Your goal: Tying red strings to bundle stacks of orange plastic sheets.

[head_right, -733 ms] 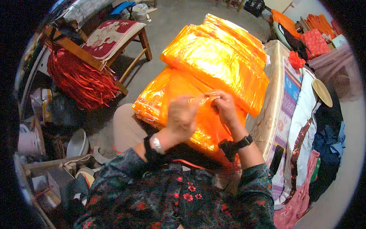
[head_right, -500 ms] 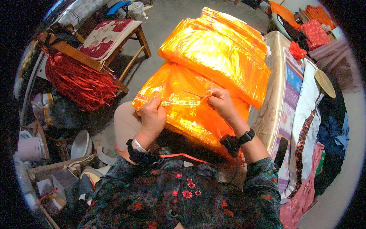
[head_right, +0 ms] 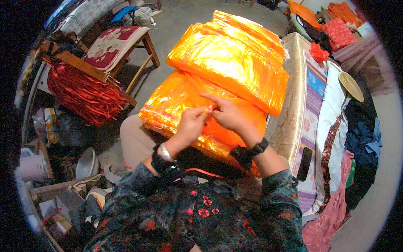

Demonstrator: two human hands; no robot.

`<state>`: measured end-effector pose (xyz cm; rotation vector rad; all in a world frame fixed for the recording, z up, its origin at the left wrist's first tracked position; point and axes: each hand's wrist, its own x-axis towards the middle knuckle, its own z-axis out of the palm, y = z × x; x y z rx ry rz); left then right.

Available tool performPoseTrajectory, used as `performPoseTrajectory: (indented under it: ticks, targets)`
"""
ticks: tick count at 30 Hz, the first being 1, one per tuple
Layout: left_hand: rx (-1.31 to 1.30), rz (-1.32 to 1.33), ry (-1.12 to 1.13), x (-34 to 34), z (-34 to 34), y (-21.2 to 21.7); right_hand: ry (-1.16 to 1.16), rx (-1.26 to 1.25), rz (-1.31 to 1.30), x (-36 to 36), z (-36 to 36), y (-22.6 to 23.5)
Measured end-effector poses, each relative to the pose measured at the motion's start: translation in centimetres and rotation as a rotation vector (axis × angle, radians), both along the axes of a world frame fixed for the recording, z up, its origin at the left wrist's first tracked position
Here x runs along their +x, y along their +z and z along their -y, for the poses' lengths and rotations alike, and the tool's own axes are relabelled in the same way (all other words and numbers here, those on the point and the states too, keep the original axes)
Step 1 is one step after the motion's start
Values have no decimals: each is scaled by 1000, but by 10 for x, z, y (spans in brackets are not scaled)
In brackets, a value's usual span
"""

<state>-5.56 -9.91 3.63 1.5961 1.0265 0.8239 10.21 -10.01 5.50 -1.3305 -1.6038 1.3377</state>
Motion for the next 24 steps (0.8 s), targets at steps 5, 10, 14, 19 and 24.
performPoseTrajectory:
  ticks: [5, 10, 14, 19, 24]
  targets:
    - [427, -74, 275, 20, 12, 12, -2, -96, -223, 20, -17, -1]
    - [238, -223, 243, 22, 12, 9, -26, -90, -198, 40, -34, 17]
    - [-240, 181, 248, 2, -10, -9, -74, -194, -17, 43, -41, 47]
    - [-453, 659, 331, -14, -18, -21, 221, -134, 480, 27, -36, 64]
    - [-379, 563, 370, -15, -12, -15, 302, -20, 706, 12, -31, 68]
